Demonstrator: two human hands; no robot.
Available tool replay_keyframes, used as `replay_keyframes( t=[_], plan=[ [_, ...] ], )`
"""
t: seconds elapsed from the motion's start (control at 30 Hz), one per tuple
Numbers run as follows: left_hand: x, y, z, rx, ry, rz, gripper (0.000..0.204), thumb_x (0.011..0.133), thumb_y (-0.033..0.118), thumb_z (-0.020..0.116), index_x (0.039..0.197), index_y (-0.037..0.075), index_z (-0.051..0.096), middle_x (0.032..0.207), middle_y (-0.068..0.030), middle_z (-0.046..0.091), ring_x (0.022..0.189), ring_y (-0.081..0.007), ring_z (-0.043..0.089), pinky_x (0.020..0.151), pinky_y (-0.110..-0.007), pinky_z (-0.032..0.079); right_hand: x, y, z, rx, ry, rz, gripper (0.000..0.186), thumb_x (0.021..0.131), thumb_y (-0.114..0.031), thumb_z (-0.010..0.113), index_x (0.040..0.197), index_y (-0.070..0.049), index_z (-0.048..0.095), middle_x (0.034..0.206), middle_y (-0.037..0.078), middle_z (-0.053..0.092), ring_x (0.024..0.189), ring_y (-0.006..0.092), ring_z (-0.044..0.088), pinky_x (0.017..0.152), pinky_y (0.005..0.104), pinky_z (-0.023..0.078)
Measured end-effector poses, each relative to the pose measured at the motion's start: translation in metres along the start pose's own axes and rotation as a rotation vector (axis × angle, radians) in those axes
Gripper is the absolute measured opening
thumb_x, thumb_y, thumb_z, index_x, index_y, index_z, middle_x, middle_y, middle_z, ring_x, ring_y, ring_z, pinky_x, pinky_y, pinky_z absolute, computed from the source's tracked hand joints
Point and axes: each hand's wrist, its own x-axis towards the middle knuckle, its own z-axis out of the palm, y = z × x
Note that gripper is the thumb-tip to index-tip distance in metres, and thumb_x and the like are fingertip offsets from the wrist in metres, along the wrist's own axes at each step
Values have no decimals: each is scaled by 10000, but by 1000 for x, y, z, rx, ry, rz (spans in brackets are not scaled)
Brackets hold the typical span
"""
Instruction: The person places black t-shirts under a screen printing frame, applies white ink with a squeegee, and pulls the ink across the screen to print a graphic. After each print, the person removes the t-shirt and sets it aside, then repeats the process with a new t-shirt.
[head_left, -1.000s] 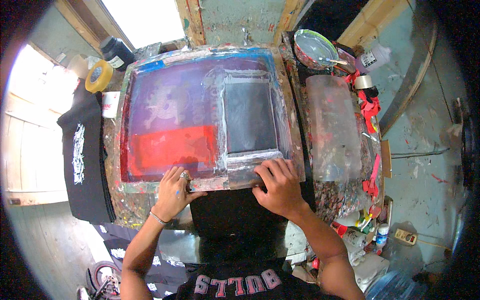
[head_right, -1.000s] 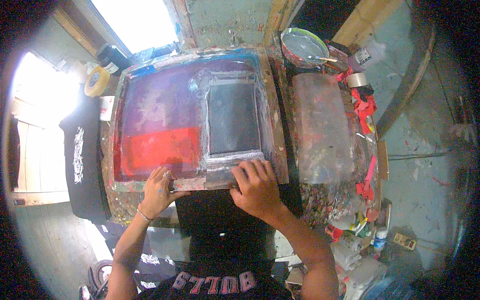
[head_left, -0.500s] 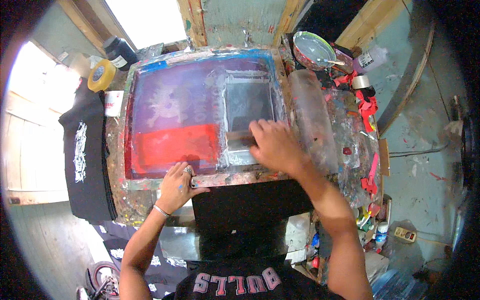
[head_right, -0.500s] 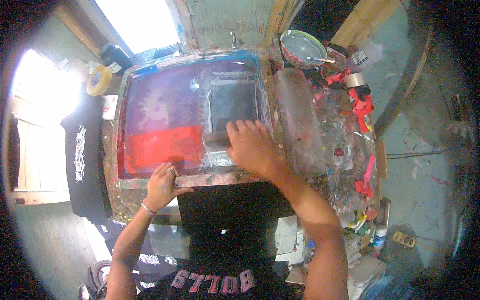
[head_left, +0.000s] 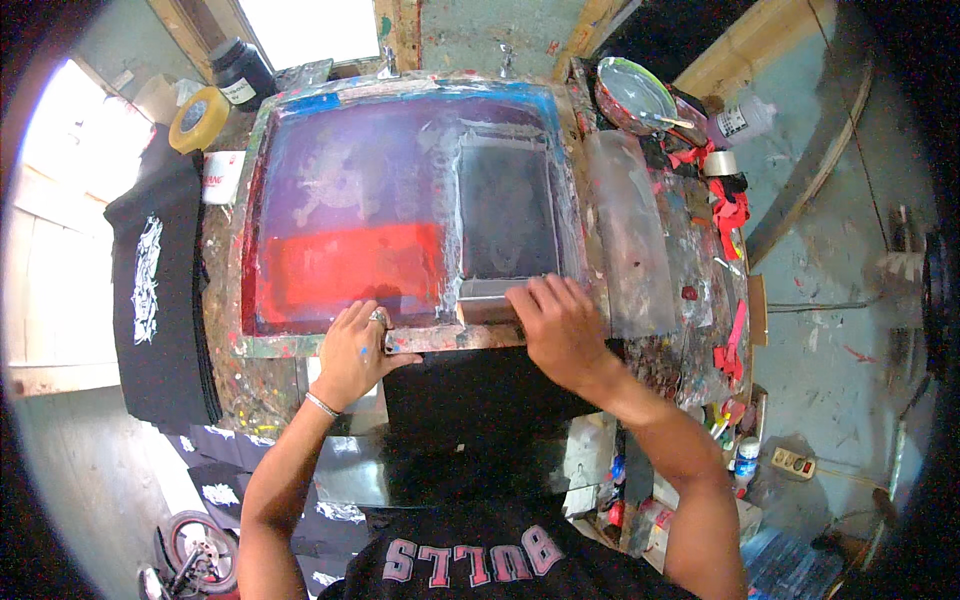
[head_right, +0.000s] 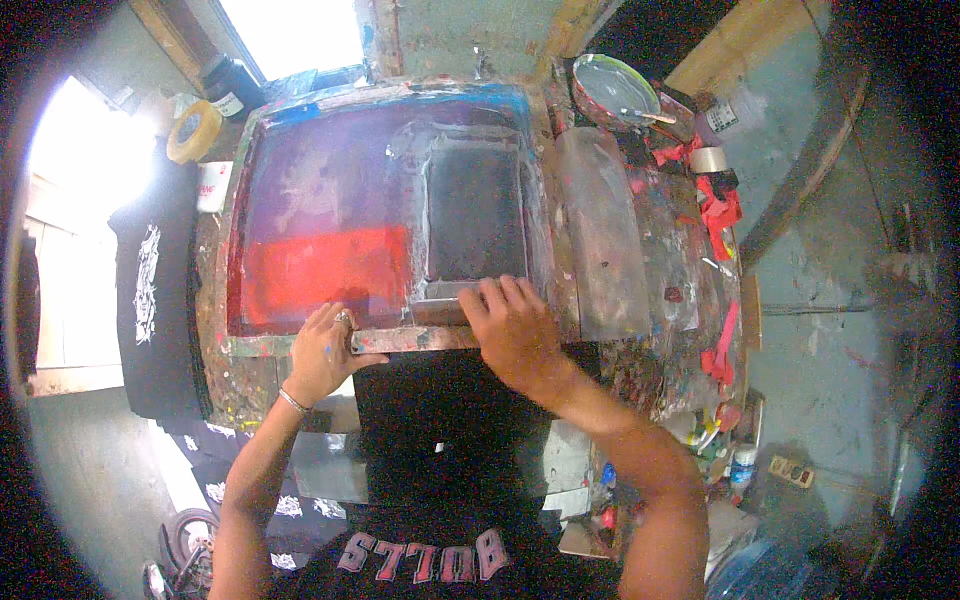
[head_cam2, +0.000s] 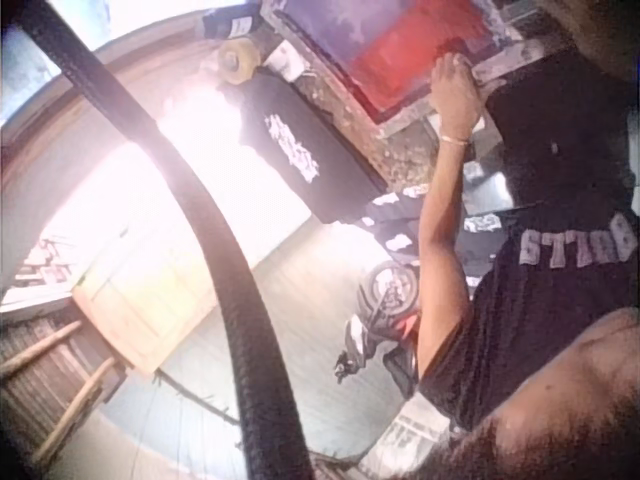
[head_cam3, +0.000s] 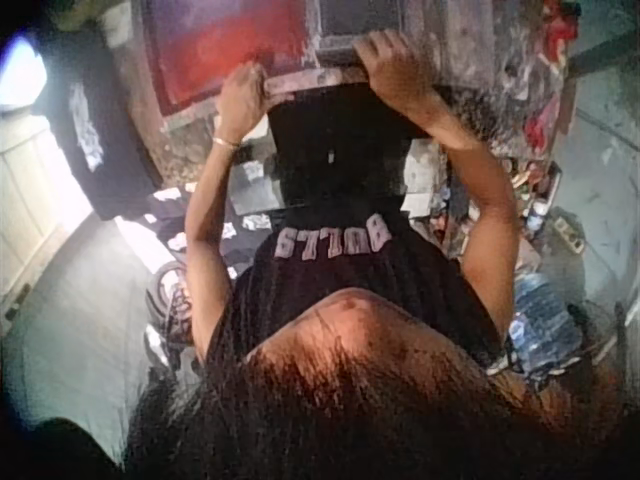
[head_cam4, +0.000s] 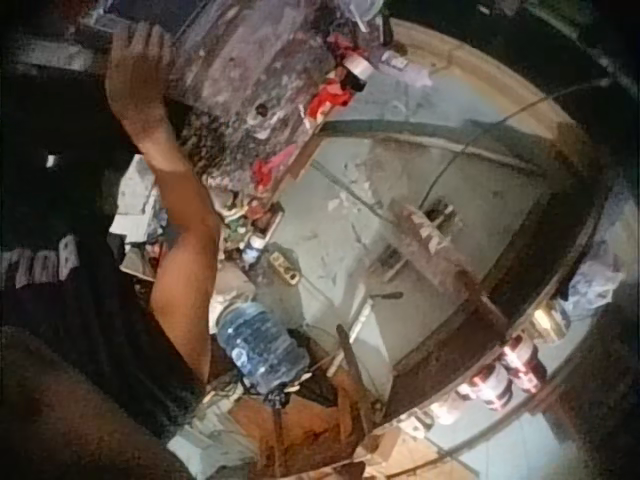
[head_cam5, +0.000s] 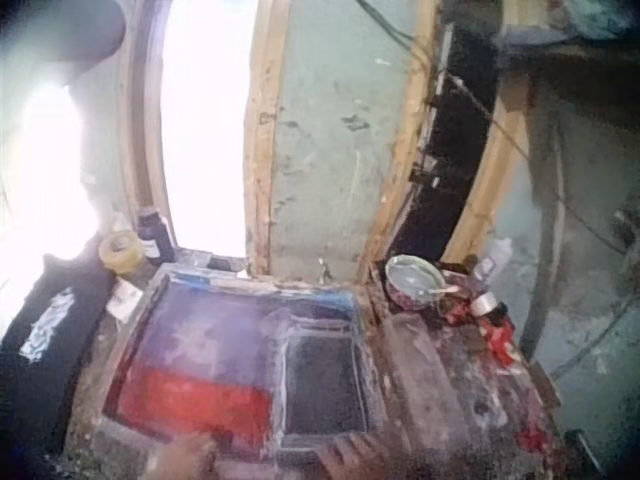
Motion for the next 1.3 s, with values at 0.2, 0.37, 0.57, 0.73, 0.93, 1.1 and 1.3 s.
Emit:
replay_keyframes(
  t=[0.2,0.37,0.57,0.73,0.93,1.1,1.3],
  plan=[
    [0,-1,-1,-29,-25,-4,579,701,512,863,847,11,612,924,-143,584,914,-361,596,816,-461,495,50,50,32,-232,151,52,258,911,-137,576,1143,-63,663,1021,122,667,1063,329,637,912,469,524],
    [2,-2,-2,-22,-27,11,573,695,508,868,849,26,597,902,-122,565,887,-340,585,780,-449,481,155,115,28,-118,32,125,359,876,-89,604,1230,-88,662,1101,161,697,1084,375,654,925,501,528],
    [2,-3,0,-39,-53,-35,580,656,499,892,862,53,584,913,-122,589,923,-358,601,823,-457,497,218,164,8,41,-141,161,461,848,-122,676,1307,-111,634,1208,191,708,1137,398,667,950,541,532],
    [1,0,2,-62,-69,-38,580,642,477,906,863,52,578,900,-123,586,920,-358,606,811,-455,504,209,163,31,-38,-101,136,443,841,-109,654,1283,-128,644,1134,208,725,1081,422,687,915,548,547],
    [3,2,-5,-24,-42,-13,615,622,497,908,862,46,567,881,-132,585,888,-370,616,818,-455,513,105,85,10,0,-122,88,338,816,-54,612,1150,-95,647,1002,172,701,980,421,664,842,560,525],
    [2,1,-4,11,33,33,627,627,510,904,858,35,565,889,-141,597,900,-375,622,838,-455,512,20,27,-1,108,-64,59,336,792,-22,624,1123,-75,636,975,135,675,961,390,640,827,528,514],
    [4,4,1,-18,54,21,636,615,503,918,837,28,557,850,-141,588,878,-375,627,817,-448,513,23,29,-13,65,-112,83,315,807,-26,621,1120,-61,624,995,119,665,1004,359,630,864,497,508]
  ],
)
